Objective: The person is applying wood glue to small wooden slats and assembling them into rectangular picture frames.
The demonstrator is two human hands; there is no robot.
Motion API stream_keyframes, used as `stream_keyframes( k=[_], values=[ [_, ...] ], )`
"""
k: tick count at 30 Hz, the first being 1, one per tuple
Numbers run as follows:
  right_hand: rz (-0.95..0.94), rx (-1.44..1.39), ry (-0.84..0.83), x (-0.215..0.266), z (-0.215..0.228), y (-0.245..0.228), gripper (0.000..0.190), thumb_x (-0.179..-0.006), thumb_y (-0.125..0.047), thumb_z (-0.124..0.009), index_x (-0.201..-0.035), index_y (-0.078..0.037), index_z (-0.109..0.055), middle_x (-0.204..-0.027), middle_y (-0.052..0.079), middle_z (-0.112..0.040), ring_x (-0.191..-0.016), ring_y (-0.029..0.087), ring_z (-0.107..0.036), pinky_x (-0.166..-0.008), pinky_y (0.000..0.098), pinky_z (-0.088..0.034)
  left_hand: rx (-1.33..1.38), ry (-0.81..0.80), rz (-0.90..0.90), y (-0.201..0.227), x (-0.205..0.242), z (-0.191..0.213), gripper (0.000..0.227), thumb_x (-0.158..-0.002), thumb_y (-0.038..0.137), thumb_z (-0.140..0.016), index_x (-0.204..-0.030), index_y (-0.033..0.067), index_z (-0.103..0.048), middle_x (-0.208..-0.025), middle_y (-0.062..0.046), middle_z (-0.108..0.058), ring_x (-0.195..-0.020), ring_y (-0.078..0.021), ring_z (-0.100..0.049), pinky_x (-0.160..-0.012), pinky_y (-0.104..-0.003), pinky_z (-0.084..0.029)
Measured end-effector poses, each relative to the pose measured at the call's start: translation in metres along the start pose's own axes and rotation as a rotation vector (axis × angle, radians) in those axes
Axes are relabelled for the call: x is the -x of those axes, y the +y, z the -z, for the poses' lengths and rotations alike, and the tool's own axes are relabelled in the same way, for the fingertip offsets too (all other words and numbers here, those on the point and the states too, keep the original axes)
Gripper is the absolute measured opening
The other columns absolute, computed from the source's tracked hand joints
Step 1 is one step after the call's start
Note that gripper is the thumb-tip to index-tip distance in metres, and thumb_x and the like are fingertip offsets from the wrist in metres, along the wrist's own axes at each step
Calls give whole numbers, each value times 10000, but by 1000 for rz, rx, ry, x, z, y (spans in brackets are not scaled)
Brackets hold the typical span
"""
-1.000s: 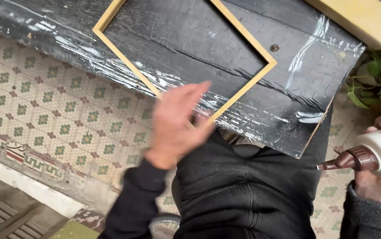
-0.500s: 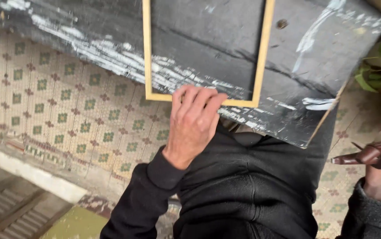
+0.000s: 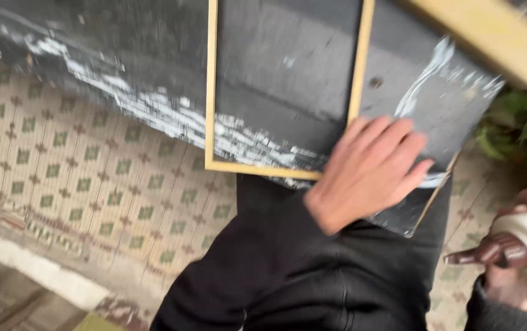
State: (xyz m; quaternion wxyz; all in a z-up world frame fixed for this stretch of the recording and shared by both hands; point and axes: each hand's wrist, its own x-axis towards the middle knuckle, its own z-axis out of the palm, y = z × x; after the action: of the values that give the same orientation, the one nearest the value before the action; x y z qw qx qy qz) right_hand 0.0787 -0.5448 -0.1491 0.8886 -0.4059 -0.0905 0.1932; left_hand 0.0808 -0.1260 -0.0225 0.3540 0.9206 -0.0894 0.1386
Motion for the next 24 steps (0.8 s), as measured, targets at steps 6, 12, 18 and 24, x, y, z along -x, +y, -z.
stream_keyframes(
  k=[6, 12, 18, 24],
  values=[
    [75, -533, 309, 33, -61, -4, 297, -1141, -86, -596, -1395, -27, -456, -1255, 142, -512, -1169, 291, -554, -1065, 465, -532, -303, 139, -81, -46, -138, -86, 387, -821, 455, -701, -976, 102, -667, -1028, -66, -616, -1031, -259, -577, -859, -454, -434],
    [41, -363, 421, 60, -26, -4, 280, -1198, -148, -638, -1405, -63, -469, -1258, 104, -529, -1184, 258, -558, -1025, 475, -554, -401, 218, 38, -49, -126, -53, 489, -732, 467, -740, -1028, 91, -641, -1080, -68, -590, -1069, -253, -573, -939, -461, -454],
    [37, -243, 411, 38, -92, -16, 317, -1123, -137, -670, -1365, -55, -483, -1263, 97, -533, -1184, 242, -573, -1021, 419, -551, -452, 323, 206, -68, -70, 5, 522, -765, 272, -729, -1199, 19, -588, -1002, -99, -568, -906, -282, -574, -737, -477, -441],
    [47, -335, 407, 49, -71, -2, 288, -1118, -85, -685, -1318, -38, -483, -1208, 75, -520, -1136, 221, -567, -1086, 342, -519, -184, -101, 60, 8, 21, 54, 566, -854, 95, -681, -1381, -43, -529, -1070, -136, -543, -938, -283, -558, -796, -424, -473]
  ],
)
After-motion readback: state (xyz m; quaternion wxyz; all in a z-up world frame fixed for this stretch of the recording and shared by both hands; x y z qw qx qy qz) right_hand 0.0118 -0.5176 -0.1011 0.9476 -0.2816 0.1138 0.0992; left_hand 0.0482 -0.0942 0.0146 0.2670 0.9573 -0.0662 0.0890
